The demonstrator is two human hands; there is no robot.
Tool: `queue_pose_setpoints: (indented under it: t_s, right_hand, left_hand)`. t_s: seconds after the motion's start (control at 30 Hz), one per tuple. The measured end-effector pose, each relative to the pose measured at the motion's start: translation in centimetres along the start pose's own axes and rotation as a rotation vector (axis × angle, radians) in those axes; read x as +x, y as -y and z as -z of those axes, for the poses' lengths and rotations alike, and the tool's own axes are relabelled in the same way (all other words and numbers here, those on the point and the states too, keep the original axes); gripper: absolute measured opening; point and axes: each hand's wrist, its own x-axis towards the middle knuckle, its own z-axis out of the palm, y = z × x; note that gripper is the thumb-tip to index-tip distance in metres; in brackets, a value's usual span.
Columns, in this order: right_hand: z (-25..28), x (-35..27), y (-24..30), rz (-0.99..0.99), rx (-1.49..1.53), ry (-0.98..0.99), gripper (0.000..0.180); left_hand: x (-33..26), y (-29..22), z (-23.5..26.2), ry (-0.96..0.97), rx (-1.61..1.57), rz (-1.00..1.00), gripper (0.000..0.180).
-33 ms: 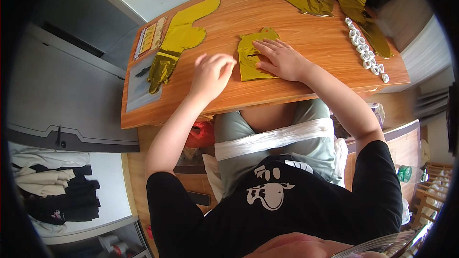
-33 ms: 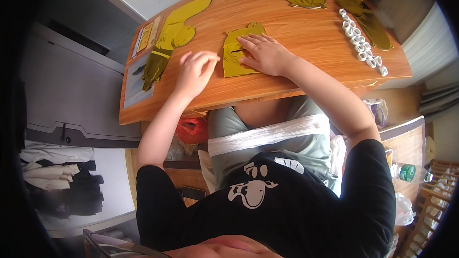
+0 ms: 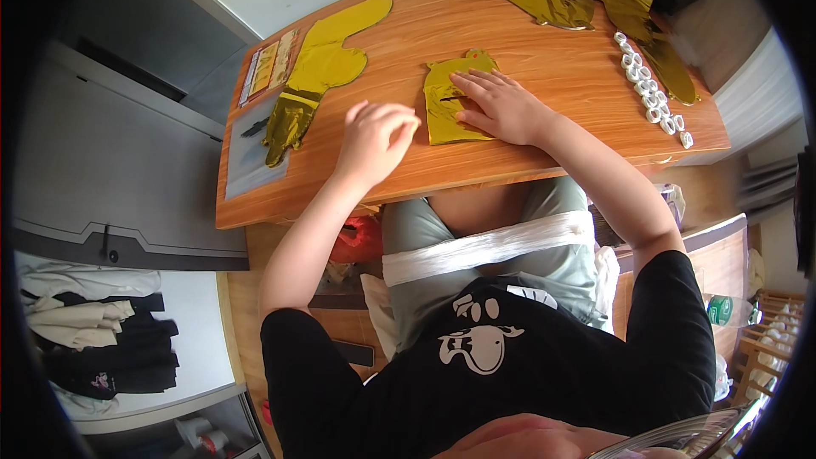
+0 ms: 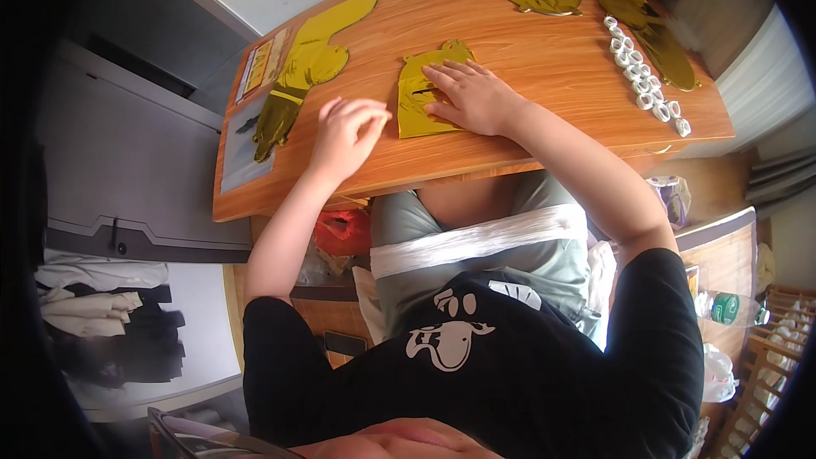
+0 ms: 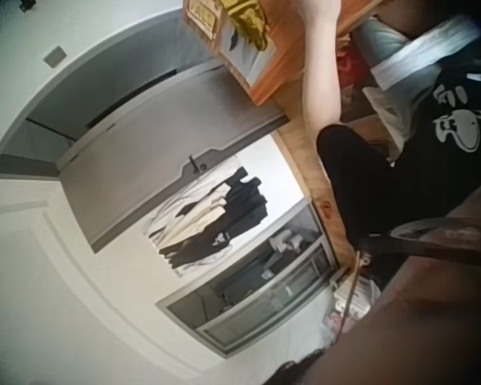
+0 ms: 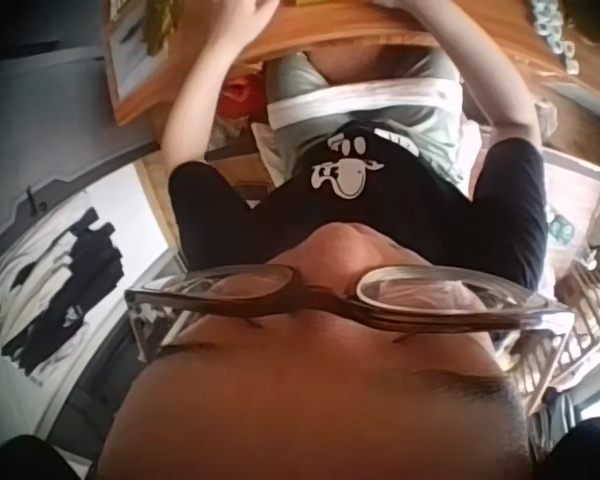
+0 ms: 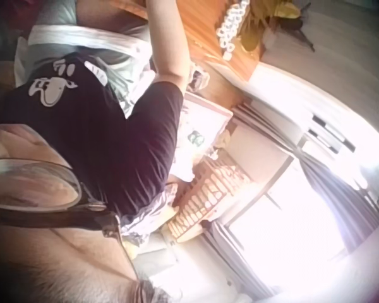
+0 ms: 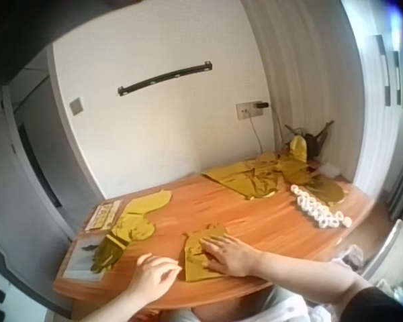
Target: The person lays out deflated foil balloons on a table, folds a balloon into a flat rectangle by hand, and positions it onto a cardboard backing card.
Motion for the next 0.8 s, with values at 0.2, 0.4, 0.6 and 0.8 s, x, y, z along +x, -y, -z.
queue_pose_setpoints:
  t_s: [0.2, 0.4, 0.6, 0.8]
  right_hand:
    - [-0.1, 0.2, 0.2, 0.019, 0.001, 0.002, 0.070]
    - [-0.5, 0.2, 0.4, 0.011, -0.072, 0.015, 0.068]
    - [-0.4, 0.2, 0.7, 0.004, -0.073, 0.011, 0.068]
    - [-0.4, 0.1, 0.5, 0.011, -0.082, 0.009, 0.068]
  left_hand:
    - [-2.7, -0.3, 0.6, 0.063, 0.063, -0.243, 0.020]
    - [-1.1, 1.2, 2.5, 0.202, 0.170, -0.488, 0.036]
    - [0.0, 1.9, 3.5, 0.278, 0.157, -0.623, 0.042]
    - [-0.8, -0.2, 2.4, 0.118, 0.121, -0.545, 0.045]
